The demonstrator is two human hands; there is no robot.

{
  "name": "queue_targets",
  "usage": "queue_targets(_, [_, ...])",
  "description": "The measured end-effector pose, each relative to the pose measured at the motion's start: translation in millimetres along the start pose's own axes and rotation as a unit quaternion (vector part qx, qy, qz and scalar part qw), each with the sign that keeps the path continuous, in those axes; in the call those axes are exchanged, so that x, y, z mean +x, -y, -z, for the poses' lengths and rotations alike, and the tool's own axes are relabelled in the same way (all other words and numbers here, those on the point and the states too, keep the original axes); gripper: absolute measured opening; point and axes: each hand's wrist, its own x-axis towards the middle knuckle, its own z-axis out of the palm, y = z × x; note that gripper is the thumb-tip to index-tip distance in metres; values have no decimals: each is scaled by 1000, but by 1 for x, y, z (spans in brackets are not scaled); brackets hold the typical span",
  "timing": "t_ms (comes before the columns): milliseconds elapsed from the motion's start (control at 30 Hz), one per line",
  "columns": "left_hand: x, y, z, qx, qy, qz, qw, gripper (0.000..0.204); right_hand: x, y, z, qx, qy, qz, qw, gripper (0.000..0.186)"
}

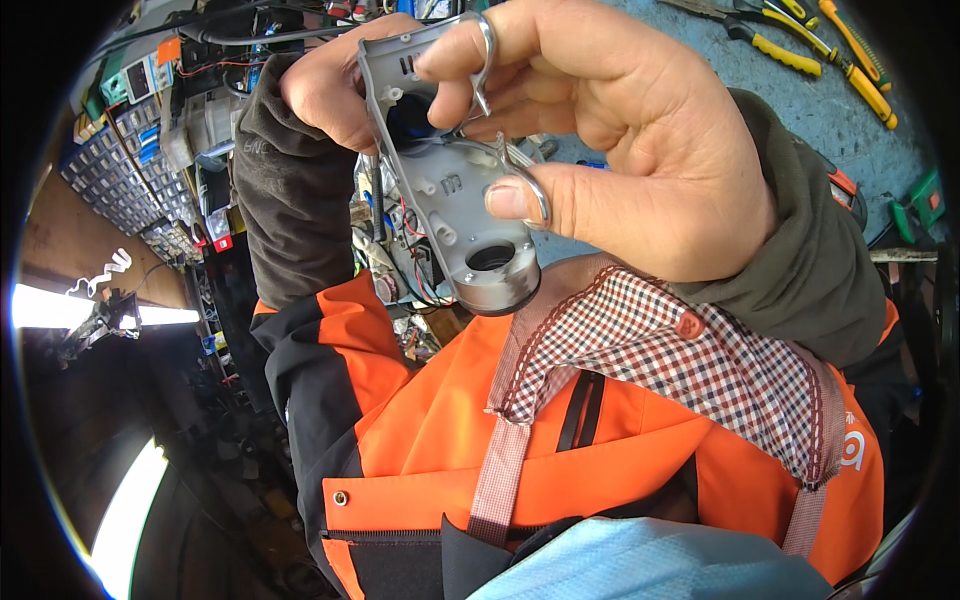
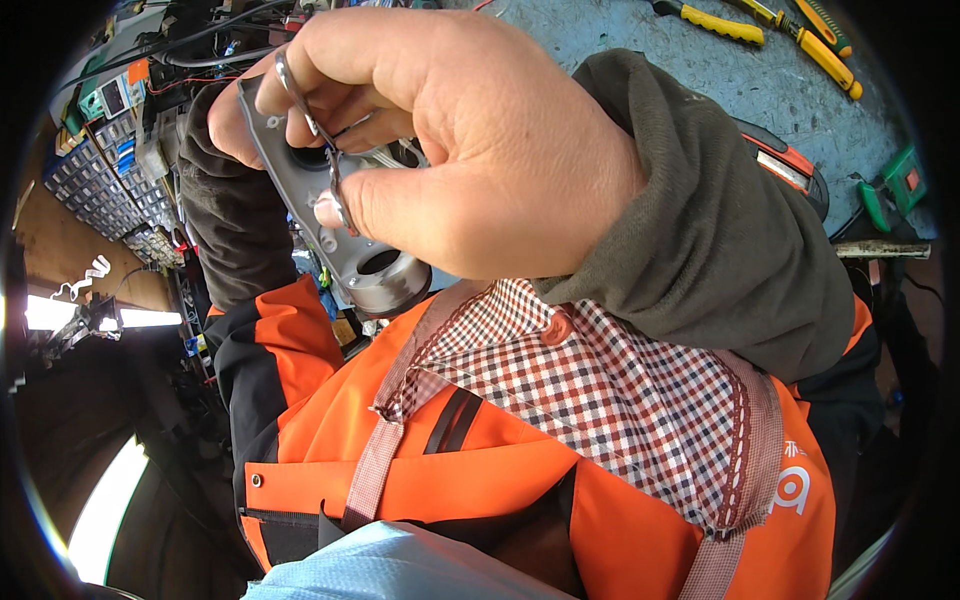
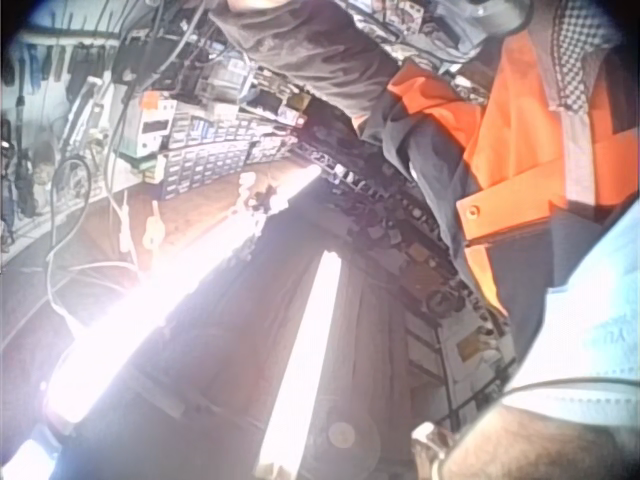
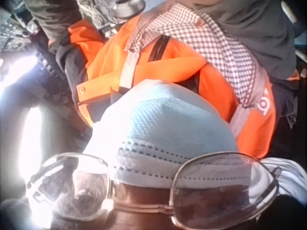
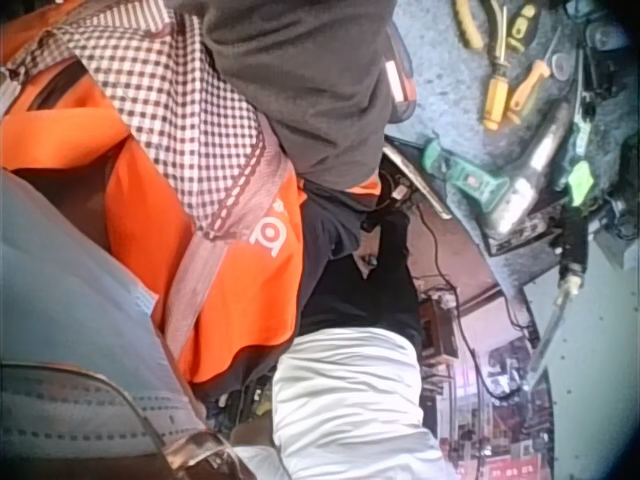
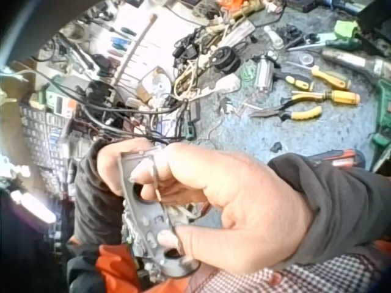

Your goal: The person disassembles a small electronic device, removes a cylindrical component, and manipulates wires and internal parts. They use pliers and a screwdriver to adjust and reassemble the device on a cluttered workbench.

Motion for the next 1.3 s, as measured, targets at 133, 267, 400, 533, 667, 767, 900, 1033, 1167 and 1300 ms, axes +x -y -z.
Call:
queue_targets(133, [2,-1,0,-6,-9,7,1000,59,6,-29,21,97,89,33,991,41])
queue_targets(267, [0,1,-1,-15,-20,16,1000,59,10,-31,30,134,121,29,983,38])
queue_targets(400, [-1,3,0,-40,-47,36,997,59,2,-12,12,47,18,9,999,46])
queue_targets(533, [0,-2,1,-40,-32,33,998,60,-1,-9,5,55,-17,-3,998,55])
queue_targets(667, [7,-2,2,13,24,-41,999,58,-1,-9,1,15,-30,-11,999,56])
queue_targets(767, [11,-6,-2,64,29,-9,997,54,5,9,1,-33,-11,-43,998,47])
queue_targets(900, [14,-10,-4,47,35,-2,998,56,9,-2,17,211,44,-93,972,38])
queue_targets(1033, [12,-8,-5,12,19,-18,1000,63,4,-5,12,188,11,-57,980,38])
queue_targets(1167, [12,-6,-10,-33,-1,-41,999,66,4,5,2,81,-44,-43,995,40])
queue_targets(1300, [13,-7,-12,-25,2,-36,999,68,3,6,21,109,20,-28,993,40])
